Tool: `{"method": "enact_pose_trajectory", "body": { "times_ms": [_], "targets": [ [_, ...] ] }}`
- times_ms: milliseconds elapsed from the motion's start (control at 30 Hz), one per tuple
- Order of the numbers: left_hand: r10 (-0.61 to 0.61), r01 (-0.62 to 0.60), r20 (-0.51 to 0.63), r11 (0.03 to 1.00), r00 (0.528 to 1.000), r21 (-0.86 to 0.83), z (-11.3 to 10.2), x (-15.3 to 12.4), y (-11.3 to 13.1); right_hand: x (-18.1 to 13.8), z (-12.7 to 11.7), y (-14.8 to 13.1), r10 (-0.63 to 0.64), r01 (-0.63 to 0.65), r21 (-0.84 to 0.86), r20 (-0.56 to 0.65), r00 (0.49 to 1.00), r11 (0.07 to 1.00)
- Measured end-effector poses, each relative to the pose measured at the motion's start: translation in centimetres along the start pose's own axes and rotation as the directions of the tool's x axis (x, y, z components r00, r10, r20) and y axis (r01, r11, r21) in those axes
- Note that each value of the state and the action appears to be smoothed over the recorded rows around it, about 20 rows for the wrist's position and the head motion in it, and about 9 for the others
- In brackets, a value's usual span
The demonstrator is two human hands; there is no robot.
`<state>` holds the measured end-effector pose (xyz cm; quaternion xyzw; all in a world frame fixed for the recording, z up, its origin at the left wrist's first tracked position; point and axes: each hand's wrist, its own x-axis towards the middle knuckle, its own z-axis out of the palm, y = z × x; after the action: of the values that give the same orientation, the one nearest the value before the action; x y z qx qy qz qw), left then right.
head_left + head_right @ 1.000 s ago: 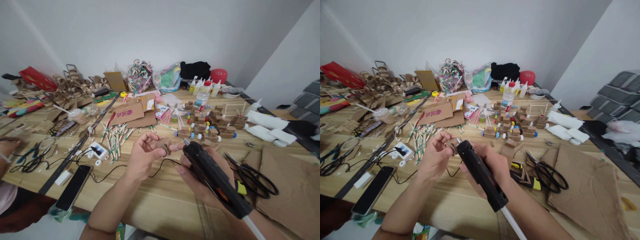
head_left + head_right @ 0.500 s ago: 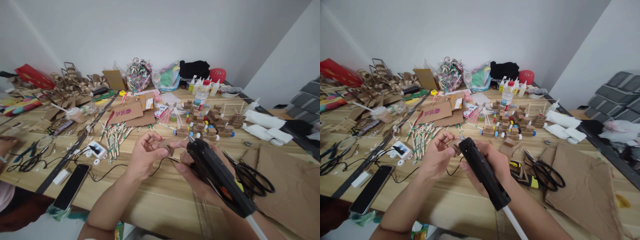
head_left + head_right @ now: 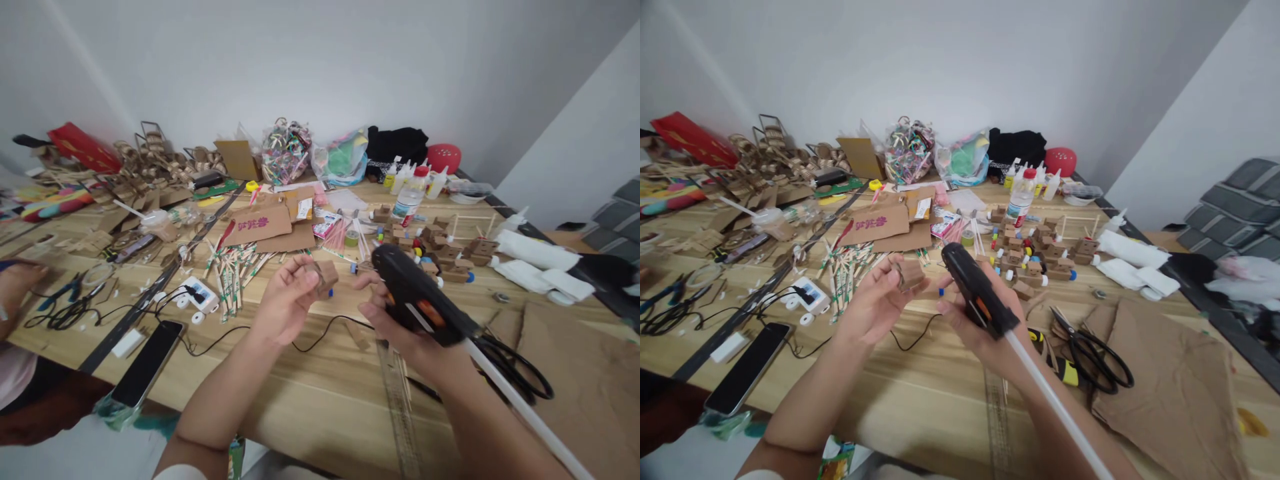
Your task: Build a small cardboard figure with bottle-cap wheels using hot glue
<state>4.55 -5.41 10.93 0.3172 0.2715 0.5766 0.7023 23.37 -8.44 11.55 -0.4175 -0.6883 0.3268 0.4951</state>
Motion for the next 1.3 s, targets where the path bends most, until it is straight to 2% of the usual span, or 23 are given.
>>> {"method": "enact_pose_trajectory", "body": {
  "times_ms": [100,167,300,400,467,567,667,867,967,1067,1200,1300],
  "targets": [
    [-0.049,0.036,-0.102,0.991,0.994,-0.129,-0.2,0.6,0.9,1.3,-0.9,0.9,0.035,0.0,-0.182,0.19,0.981,0.983],
    [-0.068,0.027,-0.199,0.979,0.978,-0.202,0.0,0.9,1.6,1.8,-0.9,1.7,0.075,0.055,-0.356,0.342,0.937,0.933],
    [-0.105,0.0,-0.346,0.956,0.932,-0.293,0.8,1.1,2.9,1.7,0.9,3.0,0.29,0.048,-0.603,0.45,0.844,0.797],
    [-0.113,-0.013,-0.384,0.951,0.916,-0.309,1.1,1.0,3.4,1.0,2.9,3.2,0.418,0.052,-0.665,0.527,0.74,0.745],
    [-0.119,-0.012,-0.391,0.948,0.913,-0.318,1.1,0.9,3.6,0.8,3.9,3.1,0.461,0.076,-0.698,0.546,0.7,0.712],
    [-0.136,-0.005,-0.387,0.939,0.912,-0.343,1.1,1.0,3.7,0.5,5.0,3.4,0.464,0.117,-0.74,0.528,0.712,0.662],
    [-0.164,0.025,-0.383,0.939,0.909,-0.344,1.1,1.0,3.6,0.4,5.7,4.0,0.409,0.17,-0.721,0.553,0.726,0.672],
    [-0.176,0.048,-0.431,0.956,0.885,-0.291,1.3,1.2,3.3,-0.1,7.1,5.4,0.39,0.237,-0.678,0.633,0.669,0.695],
    [-0.15,0.044,-0.419,0.967,0.895,-0.252,1.1,1.5,2.9,-0.4,7.6,5.7,0.4,0.251,-0.676,0.65,0.646,0.693],
    [-0.099,0.035,-0.381,0.985,0.919,-0.171,0.2,2.1,2.2,-0.7,8.0,5.5,0.405,0.25,-0.679,0.649,0.644,0.69],
    [-0.016,0.016,-0.344,1.0,0.939,-0.005,-2.0,3.0,1.2,-0.4,7.4,4.9,0.39,0.225,-0.67,0.636,0.666,0.707],
    [-0.042,0.098,-0.378,0.987,0.925,0.13,-3.7,3.6,0.3,0.5,6.0,5.0,0.353,0.173,-0.652,0.592,0.725,0.738]
  ]
}}
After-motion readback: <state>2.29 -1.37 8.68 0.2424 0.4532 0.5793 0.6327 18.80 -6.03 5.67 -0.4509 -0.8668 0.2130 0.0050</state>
